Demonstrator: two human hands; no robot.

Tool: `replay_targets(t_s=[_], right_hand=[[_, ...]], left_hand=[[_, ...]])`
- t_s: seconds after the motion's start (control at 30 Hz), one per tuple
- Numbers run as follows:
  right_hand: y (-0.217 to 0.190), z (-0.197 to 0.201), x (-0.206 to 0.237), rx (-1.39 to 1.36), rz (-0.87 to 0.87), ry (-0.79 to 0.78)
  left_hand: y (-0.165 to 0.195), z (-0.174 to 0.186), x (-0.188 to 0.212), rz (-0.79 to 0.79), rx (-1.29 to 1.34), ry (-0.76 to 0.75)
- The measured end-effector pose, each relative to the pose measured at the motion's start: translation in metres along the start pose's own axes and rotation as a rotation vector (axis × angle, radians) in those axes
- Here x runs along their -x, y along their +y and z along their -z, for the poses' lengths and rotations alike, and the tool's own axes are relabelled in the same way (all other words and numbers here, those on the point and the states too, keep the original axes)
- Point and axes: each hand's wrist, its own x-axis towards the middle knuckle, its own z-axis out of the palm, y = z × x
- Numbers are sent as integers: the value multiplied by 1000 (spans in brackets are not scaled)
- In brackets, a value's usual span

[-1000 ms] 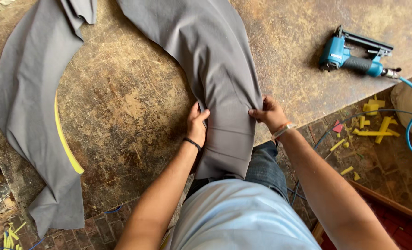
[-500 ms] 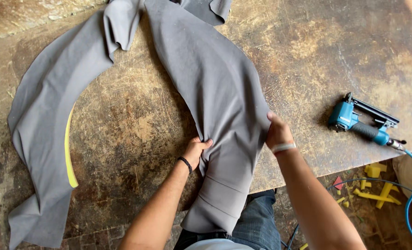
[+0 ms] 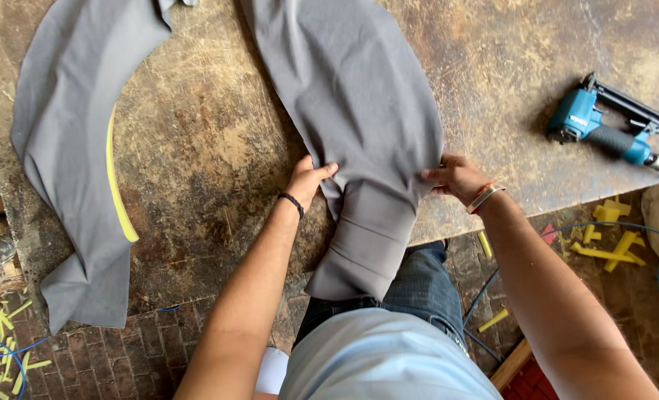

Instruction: The person folds and staples gray fabric onto a curved wooden frame using a pneumatic staple gun. They repeatedly adjust the fabric, pull it taut, and secure it along the edge of the frame.

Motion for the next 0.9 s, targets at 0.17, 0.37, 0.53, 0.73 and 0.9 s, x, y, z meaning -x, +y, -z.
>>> replay_targets(t_s=[0.17, 0.37, 0.53, 0.73, 0.9], right_hand=[[39, -3, 0, -249, 149, 303], [34, 4, 9, -170, 82, 129], [46, 5, 20, -315, 226, 102], [50, -3, 18, -166, 144, 347], [46, 6, 20, -191, 169, 253]], left_hand=[[-2, -20, -8, 36, -70, 217], [-6, -22, -5, 56, -39, 128], [-5, -24, -15, -100, -209, 211], [1, -42, -2, -308, -591, 513], [-12, -68, 22, -844, -1107, -8]])
